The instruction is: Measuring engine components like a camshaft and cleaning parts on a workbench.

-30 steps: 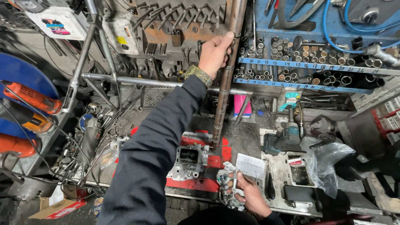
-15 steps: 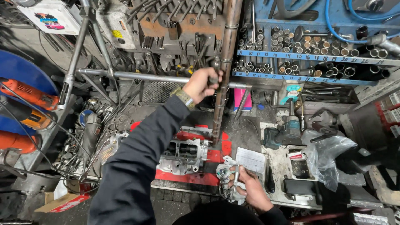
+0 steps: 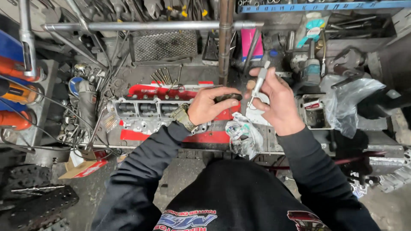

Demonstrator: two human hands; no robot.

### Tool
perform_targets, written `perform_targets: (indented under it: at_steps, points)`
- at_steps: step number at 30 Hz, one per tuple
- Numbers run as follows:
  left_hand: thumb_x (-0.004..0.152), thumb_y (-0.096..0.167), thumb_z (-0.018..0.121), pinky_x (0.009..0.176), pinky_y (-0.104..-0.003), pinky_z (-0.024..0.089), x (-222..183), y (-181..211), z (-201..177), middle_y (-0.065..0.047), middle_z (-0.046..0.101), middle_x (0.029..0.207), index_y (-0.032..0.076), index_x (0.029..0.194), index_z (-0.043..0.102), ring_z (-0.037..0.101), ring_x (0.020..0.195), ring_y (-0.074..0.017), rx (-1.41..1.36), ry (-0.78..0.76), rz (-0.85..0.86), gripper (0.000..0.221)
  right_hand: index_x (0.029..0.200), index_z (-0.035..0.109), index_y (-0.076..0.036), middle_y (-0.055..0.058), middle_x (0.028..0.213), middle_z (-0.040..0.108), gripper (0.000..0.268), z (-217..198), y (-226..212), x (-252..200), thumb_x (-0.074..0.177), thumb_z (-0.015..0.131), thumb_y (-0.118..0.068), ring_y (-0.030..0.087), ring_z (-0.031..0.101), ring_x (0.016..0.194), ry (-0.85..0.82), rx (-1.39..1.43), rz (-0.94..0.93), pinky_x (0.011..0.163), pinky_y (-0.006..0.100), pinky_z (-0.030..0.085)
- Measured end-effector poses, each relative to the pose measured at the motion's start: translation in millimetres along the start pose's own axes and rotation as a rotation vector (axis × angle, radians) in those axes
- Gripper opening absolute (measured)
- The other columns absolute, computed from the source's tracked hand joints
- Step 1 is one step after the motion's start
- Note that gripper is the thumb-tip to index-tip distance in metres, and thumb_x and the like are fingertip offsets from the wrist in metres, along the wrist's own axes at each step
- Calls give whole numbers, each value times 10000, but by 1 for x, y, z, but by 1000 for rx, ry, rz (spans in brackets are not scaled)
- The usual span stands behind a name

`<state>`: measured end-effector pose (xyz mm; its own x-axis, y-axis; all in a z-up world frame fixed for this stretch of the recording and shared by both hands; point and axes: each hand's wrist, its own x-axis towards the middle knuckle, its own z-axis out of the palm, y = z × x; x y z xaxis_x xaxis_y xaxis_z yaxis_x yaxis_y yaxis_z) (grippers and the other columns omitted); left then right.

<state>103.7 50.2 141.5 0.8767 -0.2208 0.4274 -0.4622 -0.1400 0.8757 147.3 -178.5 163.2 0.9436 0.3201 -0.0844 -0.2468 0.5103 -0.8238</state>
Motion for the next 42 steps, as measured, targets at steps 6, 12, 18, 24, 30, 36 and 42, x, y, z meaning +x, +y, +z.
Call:
perform_targets:
  at_steps: [6, 12, 18, 24, 30, 36, 42]
  points:
    - [944, 220, 860, 646, -288, 532, -11, 17, -4, -32, 689, 780, 171, 1096, 820, 619, 672, -159, 7, 25, 207, 165, 1253, 665, -14, 270, 921, 749, 489, 15, 1, 2, 1108, 489, -446, 387, 797, 735, -122, 24, 38, 262, 128, 264]
    - [994, 200, 815, 612, -364, 579, -10, 50, -25, -53, 617, 797, 122, 1036, 809, 638, 633, -269, 289, -55, 520, 89, 1199, 675, 5, 257, 865, 706, 455, 47, -11, -18, 1106, 528, -415, 351, 782, 678, -186, -30, 100, 280, 117, 263]
    - [1003, 148, 800, 611, -379, 619, -8, 68, -34, -48, 612, 799, 98, 1041, 818, 650, 648, -259, 374, -117, 634, 66, 1174, 668, 12, 263, 839, 673, 453, 52, -11, -25, 1097, 547, -418, 365, 780, 649, -214, -25, 124, 264, 109, 284]
    - [987, 134, 816, 574, -378, 599, -4, 64, -37, -68, 607, 783, 61, 998, 800, 638, 632, -257, 361, -128, 643, 76, 1143, 622, -32, 146, 879, 604, 387, 57, -12, -32, 1091, 589, -415, 338, 807, 783, -164, -139, 38, 307, 109, 334]
    - [1006, 183, 799, 568, -372, 594, -6, 54, -34, -53, 599, 800, 92, 998, 792, 645, 644, -260, 413, -77, 713, 92, 1178, 621, -8, 173, 917, 646, 472, 65, -17, -38, 1127, 423, -434, 347, 804, 744, -150, -124, 45, 280, 113, 312]
    - [1004, 90, 769, 557, -265, 597, -6, 75, -39, -44, 628, 809, 77, 927, 786, 588, 660, -153, 662, -42, 960, 81, 1114, 563, 8, 260, 929, 630, 421, 65, -12, -43, 1101, 562, -413, 386, 795, 754, -307, -259, -173, 307, 138, 342]
    - [1015, 23, 722, 541, -262, 599, -11, 84, -40, -72, 658, 817, 55, 924, 773, 588, 658, -155, 701, -3, 986, 108, 1190, 563, 25, 280, 910, 655, 466, 67, -15, -51, 1155, 376, -400, 367, 800, 755, -365, -268, -208, 325, 155, 344]
